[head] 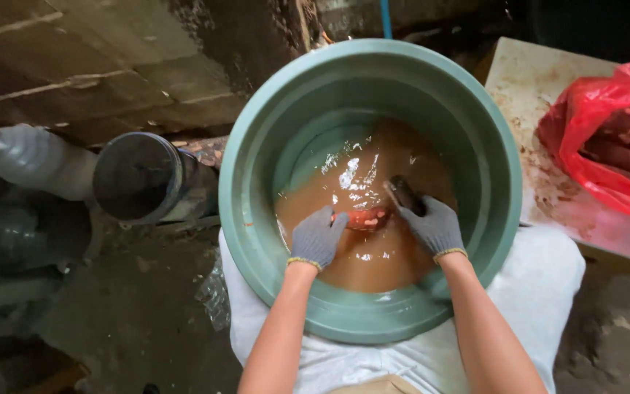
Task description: Scrubbing sweet potatoes with a brush in a basin of water to clean them.
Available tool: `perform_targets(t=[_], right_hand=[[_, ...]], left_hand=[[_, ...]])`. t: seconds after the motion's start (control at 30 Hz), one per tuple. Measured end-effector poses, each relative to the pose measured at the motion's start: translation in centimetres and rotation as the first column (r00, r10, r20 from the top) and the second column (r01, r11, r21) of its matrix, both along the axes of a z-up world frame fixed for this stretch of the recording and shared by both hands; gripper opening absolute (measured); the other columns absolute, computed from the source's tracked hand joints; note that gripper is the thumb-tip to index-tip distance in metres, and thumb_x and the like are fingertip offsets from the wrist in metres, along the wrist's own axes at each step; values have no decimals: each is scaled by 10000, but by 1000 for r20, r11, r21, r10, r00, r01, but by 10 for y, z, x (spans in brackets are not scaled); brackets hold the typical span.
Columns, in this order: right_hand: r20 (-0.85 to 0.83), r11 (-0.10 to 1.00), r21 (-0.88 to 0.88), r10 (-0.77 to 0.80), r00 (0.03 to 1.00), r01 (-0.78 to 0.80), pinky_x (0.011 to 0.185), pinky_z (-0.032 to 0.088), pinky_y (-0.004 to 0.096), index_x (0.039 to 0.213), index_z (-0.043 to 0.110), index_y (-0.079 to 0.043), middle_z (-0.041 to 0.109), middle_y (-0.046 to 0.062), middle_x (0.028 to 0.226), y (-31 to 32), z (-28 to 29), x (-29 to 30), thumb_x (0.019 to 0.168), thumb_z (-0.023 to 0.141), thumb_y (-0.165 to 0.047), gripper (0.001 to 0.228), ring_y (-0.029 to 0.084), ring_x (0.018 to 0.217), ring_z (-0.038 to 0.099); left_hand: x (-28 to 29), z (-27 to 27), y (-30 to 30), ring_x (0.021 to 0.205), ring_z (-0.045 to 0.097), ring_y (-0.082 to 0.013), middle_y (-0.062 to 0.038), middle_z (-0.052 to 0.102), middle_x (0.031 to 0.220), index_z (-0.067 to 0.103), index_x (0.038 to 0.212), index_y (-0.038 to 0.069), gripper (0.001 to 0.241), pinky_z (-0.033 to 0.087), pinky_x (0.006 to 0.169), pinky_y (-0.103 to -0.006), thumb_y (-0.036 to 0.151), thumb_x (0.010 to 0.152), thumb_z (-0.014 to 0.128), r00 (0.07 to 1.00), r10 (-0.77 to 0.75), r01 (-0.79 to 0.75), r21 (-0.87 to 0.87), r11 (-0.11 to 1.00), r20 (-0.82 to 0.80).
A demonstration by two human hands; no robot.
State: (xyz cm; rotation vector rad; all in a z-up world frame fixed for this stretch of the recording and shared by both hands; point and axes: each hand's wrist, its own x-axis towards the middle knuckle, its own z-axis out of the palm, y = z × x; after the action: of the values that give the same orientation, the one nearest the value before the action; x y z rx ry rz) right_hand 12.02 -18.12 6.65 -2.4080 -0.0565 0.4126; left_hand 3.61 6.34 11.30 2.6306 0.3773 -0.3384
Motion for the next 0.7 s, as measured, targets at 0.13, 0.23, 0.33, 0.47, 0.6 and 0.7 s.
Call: perform_targets(t=[0.13,0.23,0.33,0.47,0.6,0.7], right_hand=[[-92,934,270,-219,972,236,944,532,457,1020,768,-73,742,188,1040,-7,-17,15,804,785,-642,609,350,1085,681],[-211,838,428,-271,939,338,956,506,476,1027,769,-3,733,246,1058,2,18,5,865,779,-552,572,398,1110,660],[-514,591,583,-263,816,557,958,519,511,1210,675,-41,660,251,1206,17,45,7,920,737,-425,485,408,1154,624],[-676,338,647,-160,720,683,834,585,449,1419,565,-91,627,160,1181,0,-34,15,917,792,-315,594,311,1046,650],[-670,377,635,-164,724,674,742,591,375,1252,661,-48,653,106,997,-8,-25,13,894,810,-322,475,242,900,655],[-667,260,656,-238,706,708,694,591,359,1059,712,-83,665,119,919,-5,-27,12,905,813,-283,271,250,845,661]], left_hand=[[1,19,7,960,686,-444,-234,677,919,586,957,130,486,541,831,-546,596,1015,461,981,116,-86,-189,978,156],[1,10,10,965,675,-462,-255,666,922,609,996,123,437,540,832,-542,550,1010,511,960,182,-112,-301,947,213],[5,12,7,885,694,-418,-223,664,828,639,959,126,352,547,812,-508,465,1010,560,954,192,-90,-392,915,228],[5,19,5,772,727,-305,-138,695,718,686,984,159,376,569,812,-452,521,974,586,988,143,-99,-463,881,62],[7,32,-1,821,742,-308,-97,726,692,713,1089,183,331,561,811,-468,467,948,619,996,52,-78,-404,912,-74],[4,46,-10,789,744,-327,-138,751,876,543,1393,175,520,555,836,-515,318,904,647,996,5,-41,-419,907,-85]])
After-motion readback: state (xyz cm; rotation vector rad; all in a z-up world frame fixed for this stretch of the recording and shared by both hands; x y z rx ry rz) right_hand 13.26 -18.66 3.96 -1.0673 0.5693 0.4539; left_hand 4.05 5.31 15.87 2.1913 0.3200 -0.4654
